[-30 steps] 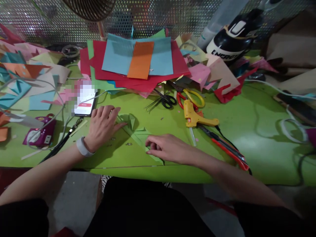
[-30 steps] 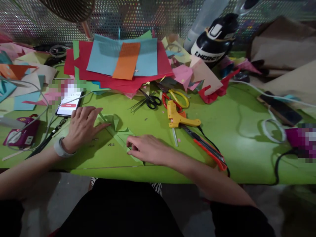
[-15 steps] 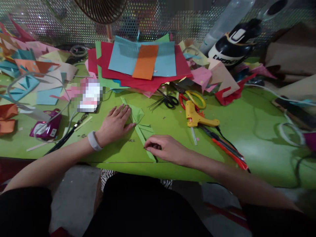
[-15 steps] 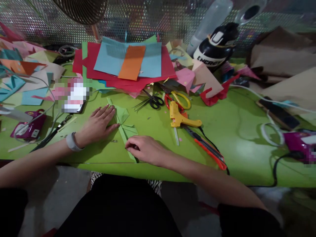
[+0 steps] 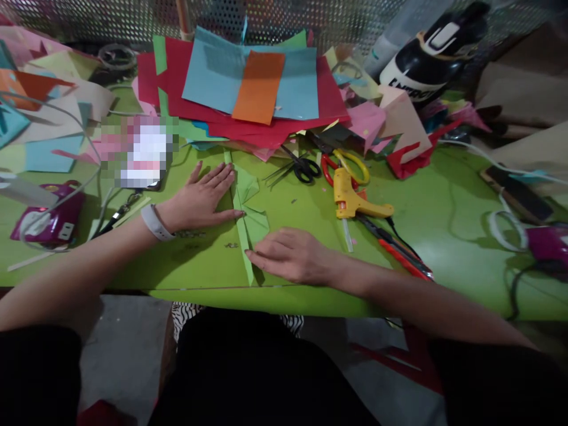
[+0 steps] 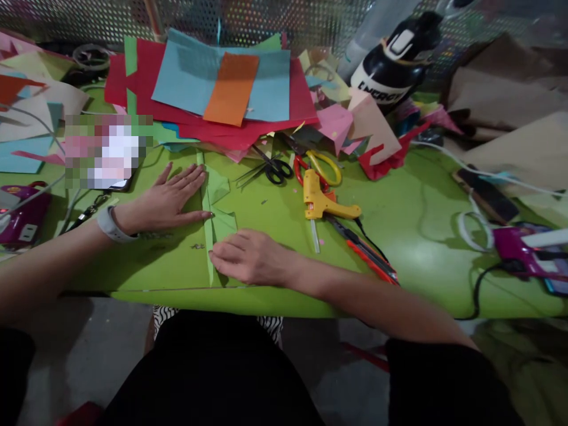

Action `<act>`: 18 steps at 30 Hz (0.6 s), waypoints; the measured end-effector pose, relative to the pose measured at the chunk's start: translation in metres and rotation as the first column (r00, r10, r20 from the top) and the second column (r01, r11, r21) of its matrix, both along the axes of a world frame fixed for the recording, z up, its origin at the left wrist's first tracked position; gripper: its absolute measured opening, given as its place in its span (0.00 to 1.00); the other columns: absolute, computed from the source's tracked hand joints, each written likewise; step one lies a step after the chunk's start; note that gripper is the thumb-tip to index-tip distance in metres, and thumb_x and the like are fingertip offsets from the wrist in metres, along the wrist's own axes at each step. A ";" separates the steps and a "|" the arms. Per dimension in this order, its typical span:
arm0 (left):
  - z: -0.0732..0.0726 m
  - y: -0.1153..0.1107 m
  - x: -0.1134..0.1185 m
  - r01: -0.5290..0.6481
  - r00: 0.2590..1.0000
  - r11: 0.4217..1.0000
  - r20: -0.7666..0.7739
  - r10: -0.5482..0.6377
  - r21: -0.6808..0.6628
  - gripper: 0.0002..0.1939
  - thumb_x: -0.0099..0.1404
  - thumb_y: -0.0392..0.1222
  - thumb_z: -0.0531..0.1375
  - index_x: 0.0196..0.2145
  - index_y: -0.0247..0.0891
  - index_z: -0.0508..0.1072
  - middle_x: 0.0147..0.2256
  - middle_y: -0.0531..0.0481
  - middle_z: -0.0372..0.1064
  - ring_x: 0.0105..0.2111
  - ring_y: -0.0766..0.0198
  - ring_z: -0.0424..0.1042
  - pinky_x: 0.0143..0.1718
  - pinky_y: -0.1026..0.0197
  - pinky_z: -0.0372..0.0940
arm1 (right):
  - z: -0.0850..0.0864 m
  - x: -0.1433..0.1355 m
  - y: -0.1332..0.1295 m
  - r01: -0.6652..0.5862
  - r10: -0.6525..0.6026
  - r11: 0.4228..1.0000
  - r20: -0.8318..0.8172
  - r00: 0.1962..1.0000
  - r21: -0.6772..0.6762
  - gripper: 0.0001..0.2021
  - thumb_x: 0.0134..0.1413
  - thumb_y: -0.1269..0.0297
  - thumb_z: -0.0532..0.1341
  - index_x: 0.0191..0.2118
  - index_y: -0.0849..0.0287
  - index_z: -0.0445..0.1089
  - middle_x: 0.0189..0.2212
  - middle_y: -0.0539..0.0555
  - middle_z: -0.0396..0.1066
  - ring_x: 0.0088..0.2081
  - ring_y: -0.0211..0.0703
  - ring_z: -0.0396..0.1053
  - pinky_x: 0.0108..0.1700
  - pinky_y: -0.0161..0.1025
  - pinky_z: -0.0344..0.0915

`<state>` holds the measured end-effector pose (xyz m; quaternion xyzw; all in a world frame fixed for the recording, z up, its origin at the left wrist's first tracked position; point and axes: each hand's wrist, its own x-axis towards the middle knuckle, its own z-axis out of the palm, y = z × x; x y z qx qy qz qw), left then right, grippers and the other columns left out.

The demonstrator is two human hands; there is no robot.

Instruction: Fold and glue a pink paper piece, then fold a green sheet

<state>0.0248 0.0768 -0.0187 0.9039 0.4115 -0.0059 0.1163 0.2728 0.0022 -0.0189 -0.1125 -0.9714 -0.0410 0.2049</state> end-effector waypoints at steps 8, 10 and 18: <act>-0.007 0.003 -0.004 0.040 0.999 0.999 0.015 -0.039 -0.035 0.60 0.58 0.78 0.48 0.71 0.34 0.32 0.72 0.38 0.29 0.71 0.42 0.32 0.65 0.41 0.14 | -0.003 -0.005 0.000 0.158 -0.258 0.905 -0.216 0.942 -0.394 0.10 0.64 0.68 0.58 0.45 0.57 0.76 0.41 0.55 0.75 0.35 0.37 0.73 0.35 0.36 0.71; -0.008 0.003 -0.004 0.041 0.999 0.999 0.021 -0.040 -0.037 0.60 0.57 0.79 0.48 0.71 0.34 0.32 0.72 0.38 0.29 0.71 0.42 0.32 0.64 0.40 0.14 | -0.003 -0.009 -0.002 0.121 -0.280 0.850 -0.244 0.928 -0.513 0.10 0.65 0.69 0.57 0.45 0.59 0.76 0.43 0.57 0.76 0.38 0.37 0.75 0.39 0.35 0.73; -0.008 0.003 -0.004 0.047 0.999 0.999 0.024 -0.046 -0.022 0.57 0.60 0.77 0.48 0.71 0.35 0.32 0.72 0.38 0.30 0.70 0.40 0.33 0.65 0.39 0.15 | -0.003 -0.013 -0.004 0.023 -0.276 0.705 -0.244 0.929 -0.709 0.15 0.62 0.70 0.58 0.53 0.58 0.70 0.46 0.57 0.77 0.47 0.41 0.75 0.49 0.40 0.73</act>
